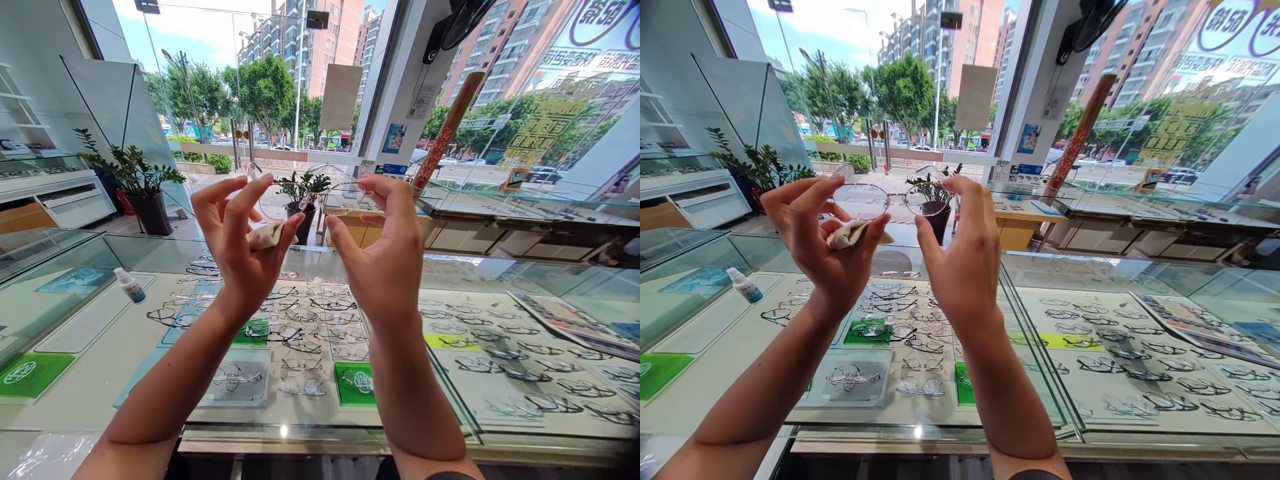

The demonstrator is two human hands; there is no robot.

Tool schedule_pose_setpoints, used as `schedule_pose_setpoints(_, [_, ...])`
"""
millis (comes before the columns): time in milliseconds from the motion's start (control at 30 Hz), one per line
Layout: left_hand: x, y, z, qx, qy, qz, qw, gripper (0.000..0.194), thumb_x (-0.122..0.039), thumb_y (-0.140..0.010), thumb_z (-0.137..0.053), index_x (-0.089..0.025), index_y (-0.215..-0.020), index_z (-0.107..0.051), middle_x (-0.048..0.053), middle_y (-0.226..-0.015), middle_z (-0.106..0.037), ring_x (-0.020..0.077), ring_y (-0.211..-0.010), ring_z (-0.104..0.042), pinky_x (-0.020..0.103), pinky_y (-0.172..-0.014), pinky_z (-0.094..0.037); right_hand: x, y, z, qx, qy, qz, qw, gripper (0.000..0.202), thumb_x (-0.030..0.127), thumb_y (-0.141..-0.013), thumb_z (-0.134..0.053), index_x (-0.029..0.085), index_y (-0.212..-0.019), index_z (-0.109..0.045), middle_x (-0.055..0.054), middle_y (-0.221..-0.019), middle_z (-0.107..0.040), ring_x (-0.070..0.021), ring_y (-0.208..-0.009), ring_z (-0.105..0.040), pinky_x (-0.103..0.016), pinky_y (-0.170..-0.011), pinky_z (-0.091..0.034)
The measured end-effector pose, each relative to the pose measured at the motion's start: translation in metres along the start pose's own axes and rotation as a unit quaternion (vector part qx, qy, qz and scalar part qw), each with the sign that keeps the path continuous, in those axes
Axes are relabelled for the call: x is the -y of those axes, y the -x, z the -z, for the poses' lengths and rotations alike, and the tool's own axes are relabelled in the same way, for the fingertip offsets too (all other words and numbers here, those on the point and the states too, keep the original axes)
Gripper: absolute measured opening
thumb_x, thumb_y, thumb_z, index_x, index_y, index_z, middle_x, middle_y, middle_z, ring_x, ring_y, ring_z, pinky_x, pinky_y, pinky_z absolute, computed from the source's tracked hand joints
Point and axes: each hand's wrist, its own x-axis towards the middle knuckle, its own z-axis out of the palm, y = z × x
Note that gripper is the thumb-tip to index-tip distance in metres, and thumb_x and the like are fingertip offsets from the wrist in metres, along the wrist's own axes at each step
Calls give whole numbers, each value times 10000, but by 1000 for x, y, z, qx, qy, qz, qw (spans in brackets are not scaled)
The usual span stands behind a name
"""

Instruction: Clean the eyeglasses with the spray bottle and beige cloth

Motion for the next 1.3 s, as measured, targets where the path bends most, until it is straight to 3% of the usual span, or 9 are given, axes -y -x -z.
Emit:
schedule_pose_setpoints(167, [2, 0, 0, -19, -37, -14, 999, 598, -568, -930, -858, -424, -1466, -636, 124, -1522, -561, 373, -1395, -536, 496, -821, -628, -4, 1, 0, 24, -43, -24, 999, 534, 333, -1043, -673, 355, -1555, -524, -132, -1513, -672, -389, -1446, -653, -616, -1089, -634])
schedule_pose_setpoints(267, [7, -3, -1, -14, 7, -13, 1000, 594, -582, -960, -832, -396, -1483, -621, 111, -1546, -547, 357, -1388, -544, 496, -825, -620, -6, -1, 2, 28, -79, -25, 996, 450, 348, -1071, -633, 341, -1519, -590, -117, -1498, -700, -348, -1419, -683, -566, -1073, -658])
schedule_pose_setpoints(433, [13, -11, -2, -45, 89, -14, 995, 644, -611, -871, -923, -330, -1401, -688, 112, -1434, -608, 305, -1246, -617, 409, -766, -655, -8, -4, 3, -32, -206, -24, 978, 276, 371, -1096, -626, 297, -1321, -766, -80, -1341, -793, -290, -1320, -745, -536, -1152, -636])
schedule_pose_setpoints(633, [13, -15, 1, -56, 140, -18, 988, 688, -545, -801, -998, -324, -1388, -715, 118, -1408, -616, 250, -1135, -662, 349, -748, -677, -9, -4, 1, -66, -267, -21, 961, 191, 369, -1068, -709, 324, -1209, -830, -50, -1261, -819, -261, -1260, -770, -504, -1130, -662])
schedule_pose_setpoints(1100, [7, -18, 6, -67, 139, -64, 986, 630, -448, -830, -998, -325, -1390, -736, 113, -1421, -638, 279, -1219, -638, 362, -691, -645, -7, -7, 3, -66, -323, -38, 943, 119, 334, -1014, -784, 323, -1105, -860, -29, -1172, -846, -257, -1251, -786, -471, -1098, -688])
schedule_pose_setpoints(1300, [7, -17, 6, -52, 162, -24, 985, 690, -545, -794, -1003, -335, -1381, -707, 110, -1454, -607, 314, -1343, -599, 375, -724, -664, -6, -6, 4, -56, -348, -44, 935, 110, 318, -1021, -779, 305, -1100, -854, -32, -1187, -847, -241, -1194, -807, -465, -1104, -682])
